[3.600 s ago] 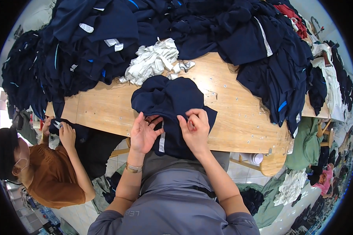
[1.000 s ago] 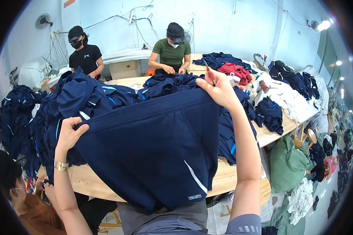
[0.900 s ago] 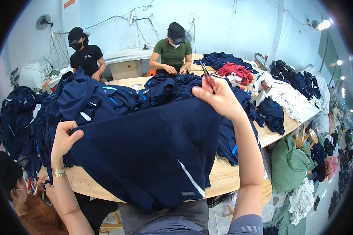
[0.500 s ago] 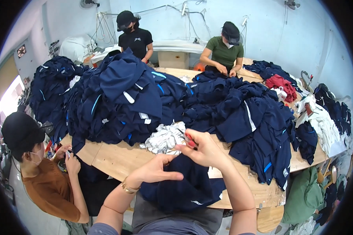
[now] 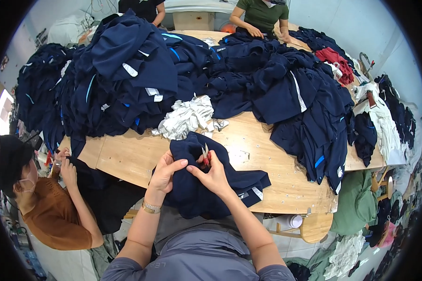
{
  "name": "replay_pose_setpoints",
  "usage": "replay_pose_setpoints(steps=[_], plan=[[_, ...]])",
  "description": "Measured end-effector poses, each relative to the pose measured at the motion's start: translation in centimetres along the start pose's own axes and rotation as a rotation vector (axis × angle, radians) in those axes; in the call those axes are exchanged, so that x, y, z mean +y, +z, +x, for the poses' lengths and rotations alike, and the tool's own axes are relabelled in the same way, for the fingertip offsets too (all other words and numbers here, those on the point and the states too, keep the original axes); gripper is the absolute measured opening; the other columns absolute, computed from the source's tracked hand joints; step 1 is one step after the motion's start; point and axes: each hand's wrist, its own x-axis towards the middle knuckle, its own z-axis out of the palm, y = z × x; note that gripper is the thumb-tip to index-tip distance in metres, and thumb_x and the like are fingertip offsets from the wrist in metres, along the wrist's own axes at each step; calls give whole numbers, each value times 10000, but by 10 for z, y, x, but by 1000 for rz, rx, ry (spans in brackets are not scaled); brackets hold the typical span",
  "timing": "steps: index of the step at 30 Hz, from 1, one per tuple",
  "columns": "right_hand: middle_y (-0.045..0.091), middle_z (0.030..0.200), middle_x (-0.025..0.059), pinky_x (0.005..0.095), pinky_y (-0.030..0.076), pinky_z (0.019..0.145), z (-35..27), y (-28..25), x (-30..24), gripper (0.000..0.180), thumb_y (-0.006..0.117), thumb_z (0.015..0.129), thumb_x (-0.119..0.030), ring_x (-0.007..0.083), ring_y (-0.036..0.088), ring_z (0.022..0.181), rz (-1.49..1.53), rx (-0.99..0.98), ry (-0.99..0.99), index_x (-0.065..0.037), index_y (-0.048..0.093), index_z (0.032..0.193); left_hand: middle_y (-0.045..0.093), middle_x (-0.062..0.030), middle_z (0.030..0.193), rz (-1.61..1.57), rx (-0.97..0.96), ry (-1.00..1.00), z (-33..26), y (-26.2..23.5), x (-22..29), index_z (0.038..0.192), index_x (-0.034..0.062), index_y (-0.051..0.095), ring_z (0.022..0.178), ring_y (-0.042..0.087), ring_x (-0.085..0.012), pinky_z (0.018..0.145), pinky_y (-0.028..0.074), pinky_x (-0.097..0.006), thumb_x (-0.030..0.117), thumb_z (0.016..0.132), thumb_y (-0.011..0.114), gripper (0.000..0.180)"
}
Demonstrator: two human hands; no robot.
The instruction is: Trimming loose threads from dark blue pants using small clippers.
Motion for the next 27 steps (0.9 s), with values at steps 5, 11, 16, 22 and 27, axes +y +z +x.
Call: replay_pose_setpoints(steps=[5,11,16,22,27], plan=[[426,624,-5,251,369,534,-10,-4,18,345,718,772,-262,89,396,581,26,-8,120,-40,456,797,594,-68,1070,87,62,120,-5,-1,-14,1113,-4,527,966,561,-130,875,440,-262,-66,759,643,378],[449,563,97,307,371,486,-6,-23,-10,359,624,844,-320,195,456,490,-250,-42,15,-27,430,773,587,-74,1094,182,53,158,-5,4,-14,1134,-19,514,992,549,-121,888,432,-259,-76,761,635,397],[511,555,110,345,389,453,-5,-27,-23,358,627,828,-345,292,519,482,-471,-112,-105,-45,458,728,601,-67,1057,215,70,143,-5,5,-11,1112,-26,530,948,563,-114,869,440,-252,-80,764,625,365],[527,551,89,345,394,429,-6,-30,-27,381,620,816,-392,282,545,481,-650,-142,-218,-69,453,704,614,-60,1023,237,66,150,-5,8,-9,1092,-28,544,914,571,-104,839,450,-243,-84,760,621,345],[546,590,74,343,395,422,-5,-33,-30,386,625,800,-414,266,556,496,-734,-165,-261,-76,459,718,615,-63,1020,261,61,159,-6,8,-12,1087,-26,547,907,572,-99,828,451,-239,-79,760,621,340]])
